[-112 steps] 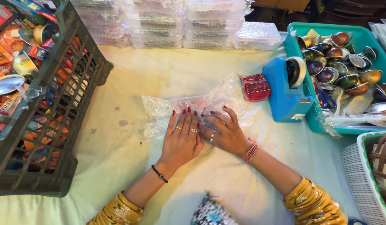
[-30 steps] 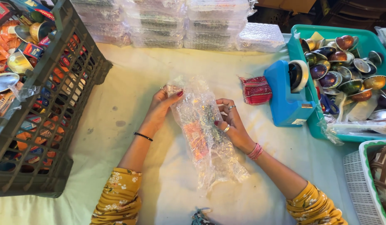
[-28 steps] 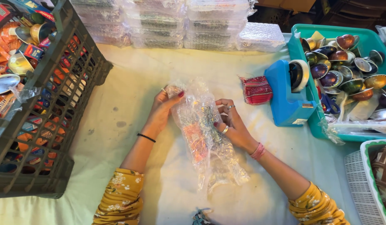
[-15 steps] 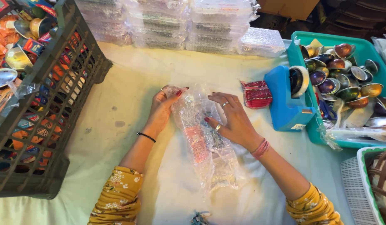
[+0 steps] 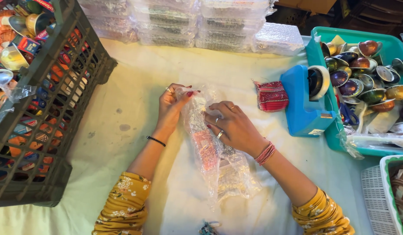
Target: The person wraps a small plastic container filled with items in bubble wrap and secures it with tape. They then pick up a small bottle and wrap it in a red patterned cloth.
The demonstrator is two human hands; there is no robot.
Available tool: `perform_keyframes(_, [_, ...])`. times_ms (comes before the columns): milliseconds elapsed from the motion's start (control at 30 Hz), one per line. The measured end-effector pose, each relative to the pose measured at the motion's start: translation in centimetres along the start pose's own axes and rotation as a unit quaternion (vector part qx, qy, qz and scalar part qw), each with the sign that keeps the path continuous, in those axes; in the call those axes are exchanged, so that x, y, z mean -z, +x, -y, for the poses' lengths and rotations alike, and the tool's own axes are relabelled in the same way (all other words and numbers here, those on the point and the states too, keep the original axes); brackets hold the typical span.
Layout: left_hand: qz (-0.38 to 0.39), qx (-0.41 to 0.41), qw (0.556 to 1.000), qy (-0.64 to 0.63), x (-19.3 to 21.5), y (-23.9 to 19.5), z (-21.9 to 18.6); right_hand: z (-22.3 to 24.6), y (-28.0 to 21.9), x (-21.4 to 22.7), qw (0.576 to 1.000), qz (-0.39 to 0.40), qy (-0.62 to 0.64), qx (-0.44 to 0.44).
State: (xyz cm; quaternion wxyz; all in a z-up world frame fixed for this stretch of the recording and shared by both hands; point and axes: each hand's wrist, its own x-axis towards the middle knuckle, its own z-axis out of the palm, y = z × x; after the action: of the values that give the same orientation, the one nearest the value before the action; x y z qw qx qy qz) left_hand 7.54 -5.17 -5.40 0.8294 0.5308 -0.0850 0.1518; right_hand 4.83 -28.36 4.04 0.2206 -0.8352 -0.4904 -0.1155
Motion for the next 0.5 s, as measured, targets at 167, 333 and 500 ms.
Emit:
perform_keyframes(167, [-0.003, 0.030, 0.998, -0.058, -0.8, -0.2, -1.0, 0.6, 0.0, 0.5, 1.000, 0.014, 0.013, 0.000])
perform_keyframes(333, [0.000, -0.025, 0.997, 0.068, -0.9, 0.2, 1.7, 0.2, -0.3, 0.0, 1.000, -0.003, -0.019, 0.017])
perform_keyframes(500, [-0.036, -0.019, 0.988, 0.147, 0.0, 0.6, 3.9, -0.7, -1.4, -1.6, 0.983, -0.029, 0.139, -0.113])
